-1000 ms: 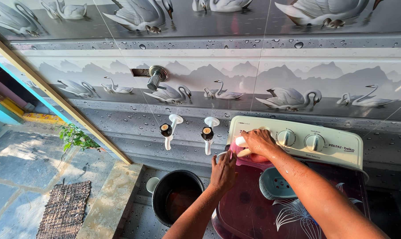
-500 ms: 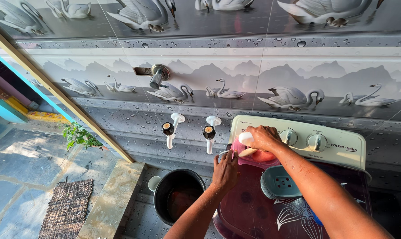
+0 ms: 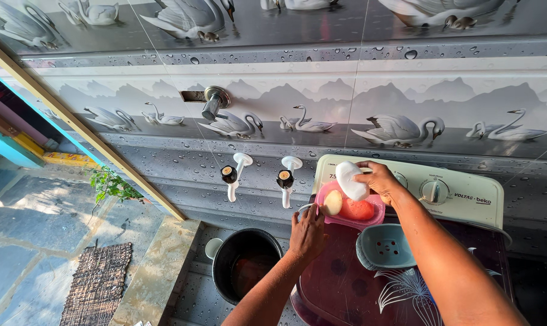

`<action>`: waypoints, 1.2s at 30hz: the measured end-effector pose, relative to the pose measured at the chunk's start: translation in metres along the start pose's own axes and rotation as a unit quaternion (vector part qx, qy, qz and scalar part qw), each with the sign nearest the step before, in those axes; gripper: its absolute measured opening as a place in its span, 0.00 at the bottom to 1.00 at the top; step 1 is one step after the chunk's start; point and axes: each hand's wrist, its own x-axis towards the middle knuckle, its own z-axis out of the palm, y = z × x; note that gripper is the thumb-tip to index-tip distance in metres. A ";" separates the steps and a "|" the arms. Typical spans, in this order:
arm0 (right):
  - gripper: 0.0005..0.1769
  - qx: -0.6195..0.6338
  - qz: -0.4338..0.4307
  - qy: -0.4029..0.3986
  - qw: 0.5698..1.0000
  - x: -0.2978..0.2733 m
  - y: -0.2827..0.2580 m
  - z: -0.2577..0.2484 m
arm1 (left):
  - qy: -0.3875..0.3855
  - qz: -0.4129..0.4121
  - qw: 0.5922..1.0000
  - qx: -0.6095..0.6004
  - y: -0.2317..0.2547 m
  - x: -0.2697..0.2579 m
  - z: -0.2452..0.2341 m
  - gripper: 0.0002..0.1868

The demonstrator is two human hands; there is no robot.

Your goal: The person wipes a corner shelf and tiled wall with a red cloth, then washes and wrings the cloth in a bucket of water. They continue wiping the wall and shelf, then place a soap dish and other small containers onto the shelf.

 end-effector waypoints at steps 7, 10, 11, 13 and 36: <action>0.32 0.090 0.025 -0.003 0.996 -0.028 -0.019 -0.007 | 0.024 -0.005 1.000 -0.008 0.000 0.004 -0.003 0.42; 0.36 0.048 0.021 -0.021 0.998 -0.048 -0.032 -0.015 | 0.086 -0.045 0.994 -0.048 0.009 0.006 -0.012 0.35; 0.37 0.041 0.034 -0.022 0.998 -0.056 -0.036 -0.018 | 0.106 -0.068 0.990 -0.069 0.012 0.007 -0.017 0.34; 0.39 0.027 0.060 -0.021 0.998 -0.071 -0.040 -0.026 | 0.135 -0.081 0.979 -0.132 0.020 0.005 -0.025 0.27; 0.24 -0.492 -0.316 0.000 0.811 -0.236 -0.015 -0.004 | -0.154 -0.252 0.826 -0.480 0.059 0.006 0.076 0.28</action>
